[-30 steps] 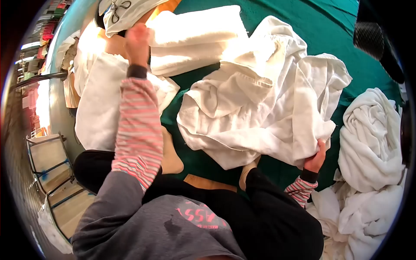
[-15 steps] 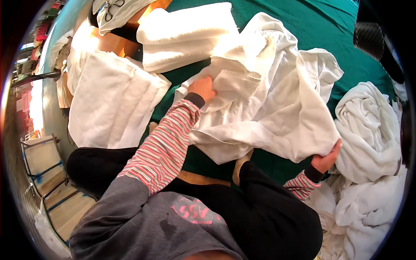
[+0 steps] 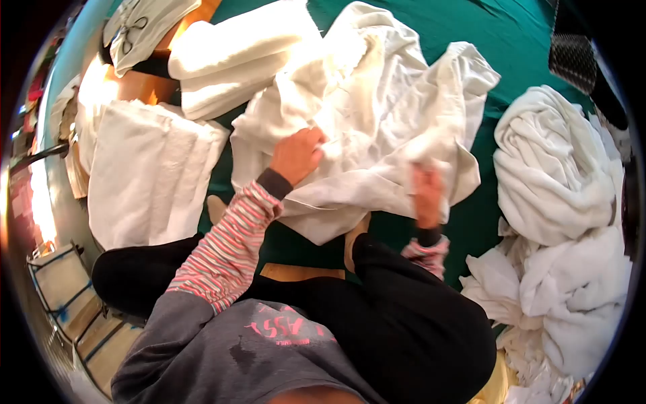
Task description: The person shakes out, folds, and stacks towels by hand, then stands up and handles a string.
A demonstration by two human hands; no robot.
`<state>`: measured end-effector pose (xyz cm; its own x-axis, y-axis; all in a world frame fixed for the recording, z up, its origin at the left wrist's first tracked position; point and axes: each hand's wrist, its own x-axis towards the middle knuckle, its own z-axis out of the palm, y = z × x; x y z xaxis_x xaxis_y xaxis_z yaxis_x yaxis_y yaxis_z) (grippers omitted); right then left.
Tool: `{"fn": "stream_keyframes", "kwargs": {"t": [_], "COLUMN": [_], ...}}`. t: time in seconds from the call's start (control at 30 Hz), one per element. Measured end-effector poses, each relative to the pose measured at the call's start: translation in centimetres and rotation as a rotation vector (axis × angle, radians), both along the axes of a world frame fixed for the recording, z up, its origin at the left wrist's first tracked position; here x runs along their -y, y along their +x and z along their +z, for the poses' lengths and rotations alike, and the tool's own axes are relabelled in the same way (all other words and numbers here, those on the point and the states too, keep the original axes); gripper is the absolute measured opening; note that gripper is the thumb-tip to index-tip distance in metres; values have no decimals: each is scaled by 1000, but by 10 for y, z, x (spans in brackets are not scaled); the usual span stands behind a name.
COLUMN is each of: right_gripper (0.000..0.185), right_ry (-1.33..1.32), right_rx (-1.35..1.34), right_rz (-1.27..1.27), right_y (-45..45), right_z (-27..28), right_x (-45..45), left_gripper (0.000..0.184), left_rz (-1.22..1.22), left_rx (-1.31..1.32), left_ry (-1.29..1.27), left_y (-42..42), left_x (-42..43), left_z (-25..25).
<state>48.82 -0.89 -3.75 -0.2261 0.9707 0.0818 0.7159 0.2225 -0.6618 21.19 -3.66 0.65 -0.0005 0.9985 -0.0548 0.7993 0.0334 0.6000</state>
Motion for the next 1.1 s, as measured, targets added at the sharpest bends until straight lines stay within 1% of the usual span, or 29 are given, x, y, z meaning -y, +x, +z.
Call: {"fn": "stream_keyframes", "kwargs": {"t": [0.03, 0.07, 0.1, 0.13, 0.17, 0.2, 0.23, 0.27, 0.3, 0.33, 0.37, 0.43, 0.47, 0.5, 0.57, 0.6, 0.63, 0.67, 0.7, 0.77, 0.8, 0.83, 0.9, 0.93, 0.97, 1.0, 1.03, 1.07, 1.1], "right_gripper": [21, 21, 22, 22, 22, 22, 22, 23, 24, 26, 27, 29, 29, 31, 37, 32, 27, 28, 28, 32, 37, 37, 41, 42, 45, 47, 49, 42, 42], "right_ry": [-409, -444, -487, -499, -545, -588, -587, -545, -504, -400, -257, -222, -223, -236, -210, -184, -160, -106, -113, -139, -197, -196, -233, -20, 75, 186, 300, 304, 304], "right_rx": [-229, -442, -659, -659, -751, -843, -847, -837, -825, -838, -786, -614, -625, -531, -301, -275, -244, -284, -278, -185, -252, -255, -413, -359, -244, -213, -182, -150, -149], "right_rz": [-78, -73, -64, -67, -34, 2, 8, -57, -123, -136, -83, -34, -23, 30, 108, 150, 192, 204, 200, 337, 386, 390, 430, 372, 276, 347, 417, 467, 471], "right_y": [-32, -50, -60, -63, -68, -72, -74, -73, -72, -73, -72, -77, -81, -88, -101, -108, -114, -119, -118, -118, -116, -112, -99, -97, -94, -94, -95, -97, -96], "right_z": [32, 35, 36, 38, 40, 43, 45, 48, 51, 56, 57, 78, 77, 74, 74, 78, 80, 72, 72, 73, 73, 72, 70, 77, 88, 97, 101, 102, 106], "right_x": [3, 11, 20, 24, 23, 20, 17, 14, 10, 4, 1, -3, -3, -2, -1, 0, 1, 4, 5, 7, 7, 4, -7, -19, -25, -33, -41, -44, -48], "left_gripper": [15, 15, 15, 15, 15, 18, 21, 20, 20, 19, 18, 20, 22, 25, 28, 28, 29, 31, 31, 31, 31, 31, 30, 30, 29, 29, 30, 31, 31], "left_rz": [13, 2, -58, -113, -110, -141, -171, -95, -92, 220, 537, 662, 611, 545, 551, 547, 483, 420, 423, 393, 398, 388, 375, 345, 316, 318, 260, 204, 207], "left_rx": [-14, -7, -13, -22, -27, 70, 168, 263, 262, 428, 583, 1011, 1172, 1157, 983, 983, 1128, 1275, 1280, 1136, 1133, 1079, 1026, 1043, 1060, 1063, 1054, 1044, 1045], "left_ry": [16, 18, 90, 161, 159, 48, -64, -175, -174, 9, 194, 251, 199, 90, -24, -33, -68, -103, -112, -180, -179, -128, -74, -63, -54, -53, -99, -145, -143], "left_y": [4, 10, 15, 17, 18, 18, 19, 18, 13, 5, -2, -11, -8, -6, 13, 22, 32, 39, 40, 37, 36, 37, 34, 33, 32, 32, 33, 32, 30], "left_x": [10, 10, 12, 14, 13, 10, 5, 1, -6, -16, -25, -39, -42, -41, -26, -21, -15, -11, -8, -4, -4, -6, -11, -13, -14, -13, -11, -10, -10], "left_z": [-11, -5, 5, 13, 15, 16, 27, 39, 47, 50, 52, 59, 57, 45, 28, 29, 31, 31, 29, 26, 27, 28, 30, 31, 33, 34, 36, 38, 43]}}
